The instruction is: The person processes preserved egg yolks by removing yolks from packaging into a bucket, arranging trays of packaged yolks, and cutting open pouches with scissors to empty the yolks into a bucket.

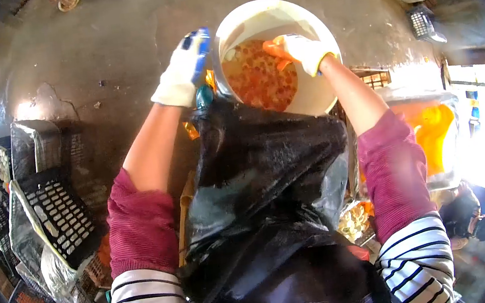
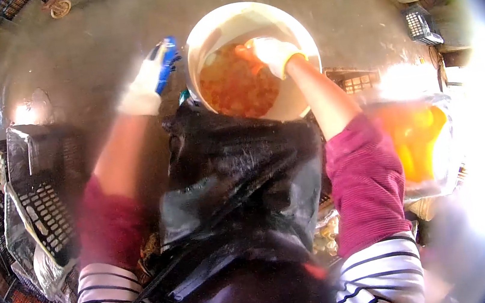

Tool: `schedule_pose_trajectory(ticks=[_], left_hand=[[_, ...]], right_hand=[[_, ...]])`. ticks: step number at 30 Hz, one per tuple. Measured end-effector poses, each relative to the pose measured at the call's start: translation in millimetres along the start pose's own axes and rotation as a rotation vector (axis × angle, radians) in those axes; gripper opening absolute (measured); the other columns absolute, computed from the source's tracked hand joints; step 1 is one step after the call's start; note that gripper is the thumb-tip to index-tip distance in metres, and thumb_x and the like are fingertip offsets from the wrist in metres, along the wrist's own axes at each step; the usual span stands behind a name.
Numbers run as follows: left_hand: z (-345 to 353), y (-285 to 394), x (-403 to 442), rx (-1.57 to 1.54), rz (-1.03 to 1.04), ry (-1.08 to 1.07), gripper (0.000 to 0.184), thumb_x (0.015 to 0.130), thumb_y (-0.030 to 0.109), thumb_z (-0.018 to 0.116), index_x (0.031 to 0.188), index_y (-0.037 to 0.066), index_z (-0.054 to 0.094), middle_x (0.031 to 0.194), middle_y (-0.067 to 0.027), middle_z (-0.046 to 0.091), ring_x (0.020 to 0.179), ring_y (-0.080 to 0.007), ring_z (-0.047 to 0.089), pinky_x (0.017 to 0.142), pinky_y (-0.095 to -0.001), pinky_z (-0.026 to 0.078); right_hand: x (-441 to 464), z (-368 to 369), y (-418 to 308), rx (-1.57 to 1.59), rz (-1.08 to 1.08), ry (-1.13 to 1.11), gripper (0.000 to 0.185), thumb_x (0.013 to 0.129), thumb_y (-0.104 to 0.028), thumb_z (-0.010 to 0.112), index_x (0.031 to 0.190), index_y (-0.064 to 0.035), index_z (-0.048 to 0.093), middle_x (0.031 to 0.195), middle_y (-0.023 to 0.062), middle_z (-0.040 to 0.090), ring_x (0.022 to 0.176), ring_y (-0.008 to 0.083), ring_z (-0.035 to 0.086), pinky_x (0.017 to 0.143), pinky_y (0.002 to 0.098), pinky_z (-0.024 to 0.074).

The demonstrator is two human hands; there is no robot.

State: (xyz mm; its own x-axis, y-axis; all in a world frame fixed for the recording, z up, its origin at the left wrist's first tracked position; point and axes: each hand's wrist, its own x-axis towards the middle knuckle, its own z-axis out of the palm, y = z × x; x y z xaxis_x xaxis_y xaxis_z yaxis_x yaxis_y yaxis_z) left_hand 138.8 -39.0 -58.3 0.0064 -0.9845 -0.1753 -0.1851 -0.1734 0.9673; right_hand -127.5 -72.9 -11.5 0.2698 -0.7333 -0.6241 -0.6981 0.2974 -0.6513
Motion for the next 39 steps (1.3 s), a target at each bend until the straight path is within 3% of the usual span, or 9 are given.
schedule_pose_trajectory(ticks=[2,4,6,7,11,16,22,34,39], left_hand=[[30,-4,17,0.047,-0.017,-0.085,0.038,0.086,0.032,0.053,0.109,0.002,0.051,0.095,-0.0217,0.061,0.091,-0.0352,0.059,0.079,-0.0392,0.046],[51,-2,25,0.117,0.017,0.024,0.037,0.081,0.028,0.058,0.106,0.002,0.052,0.094,-0.0244,0.061,0.092,-0.0380,0.058,0.079,-0.0419,0.046],[61,-10,23,0.233,0.176,0.250,0.034,0.080,0.023,0.058,0.106,0.002,0.052,0.090,-0.0226,0.062,0.084,-0.0374,0.061,0.072,-0.0416,0.048],[56,-2,22,0.252,0.175,0.126,0.028,0.079,0.022,0.059,0.100,0.003,0.057,0.087,-0.0216,0.062,0.081,-0.0354,0.061,0.071,-0.0400,0.048],[48,17,9,0.181,0.026,0.191,0.024,0.073,0.023,0.065,0.087,0.004,0.062,0.077,-0.0195,0.062,0.072,-0.0358,0.061,0.065,-0.0410,0.049],[55,-7,12,0.236,0.080,0.262,0.061,0.075,0.022,0.062,0.126,-0.001,0.040,0.100,-0.0241,0.055,0.093,-0.0384,0.053,0.083,-0.0409,0.042],[36,15,7,0.197,-0.031,0.135,0.061,0.077,0.024,0.060,0.128,-0.002,0.039,0.102,-0.0249,0.055,0.094,-0.0385,0.053,0.084,-0.0404,0.042],[31,32,-15,0.515,0.000,0.267,0.037,0.074,0.030,0.063,0.095,0.000,0.058,0.075,-0.0178,0.063,0.064,-0.0323,0.062,0.059,-0.0374,0.052],[30,50,-37,-0.417,0.138,0.331,0.020,0.082,0.013,0.060,0.094,-0.003,0.058,0.065,-0.0051,0.058,0.054,-0.0121,0.052,0.051,-0.0295,0.046]], right_hand=[[40,0,12,-0.033,0.043,-0.033,0.038,0.087,-0.028,0.053,0.115,-0.0018,0.052,0.106,0.0120,0.058,0.090,0.0251,0.059,0.082,0.0327,0.0449],[81,11,19,-0.846,-0.043,0.090,0.032,0.084,-0.013,0.048,0.114,-0.0056,0.053,0.105,0.0162,0.058,0.097,0.0301,0.056,0.083,0.0321,0.0446],[97,23,-3,-0.963,0.021,-0.211,0.032,0.084,-0.009,0.046,0.115,-0.0067,0.053,0.110,0.0146,0.057,0.105,0.0279,0.053,0.089,0.0327,0.0418],[157,47,63,-0.650,-0.235,0.169,0.031,0.086,-0.012,0.046,0.116,-0.0068,0.052,0.117,0.0129,0.054,0.113,0.0238,0.047,0.095,0.0314,0.0367],[210,57,87,-1.079,-0.290,0.125,0.032,0.085,-0.011,0.047,0.116,-0.0072,0.052,0.116,0.0134,0.054,0.112,0.0230,0.047,0.095,0.0314,0.0369],[249,70,99,-1.207,-0.225,0.102,0.033,0.085,-0.010,0.047,0.117,-0.0075,0.053,0.116,0.0141,0.054,0.112,0.0219,0.048,0.095,0.0313,0.0371],[228,52,116,-1.240,-0.241,0.096,0.034,0.084,-0.009,0.047,0.117,-0.0080,0.053,0.115,0.0149,0.054,0.112,0.0207,0.048,0.096,0.0313,0.0374],[47,-14,86,-0.910,-0.558,0.247,0.026,0.084,-0.010,0.048,0.109,-0.0076,0.054,0.105,0.0132,0.055,0.102,0.0181,0.050,0.088,0.0307,0.0403],[-32,-19,72,0.025,-0.618,0.217,0.015,0.088,-0.020,0.050,0.088,-0.0045,0.054,0.082,0.0056,0.056,0.079,0.0168,0.056,0.069,0.0293,0.0463]])
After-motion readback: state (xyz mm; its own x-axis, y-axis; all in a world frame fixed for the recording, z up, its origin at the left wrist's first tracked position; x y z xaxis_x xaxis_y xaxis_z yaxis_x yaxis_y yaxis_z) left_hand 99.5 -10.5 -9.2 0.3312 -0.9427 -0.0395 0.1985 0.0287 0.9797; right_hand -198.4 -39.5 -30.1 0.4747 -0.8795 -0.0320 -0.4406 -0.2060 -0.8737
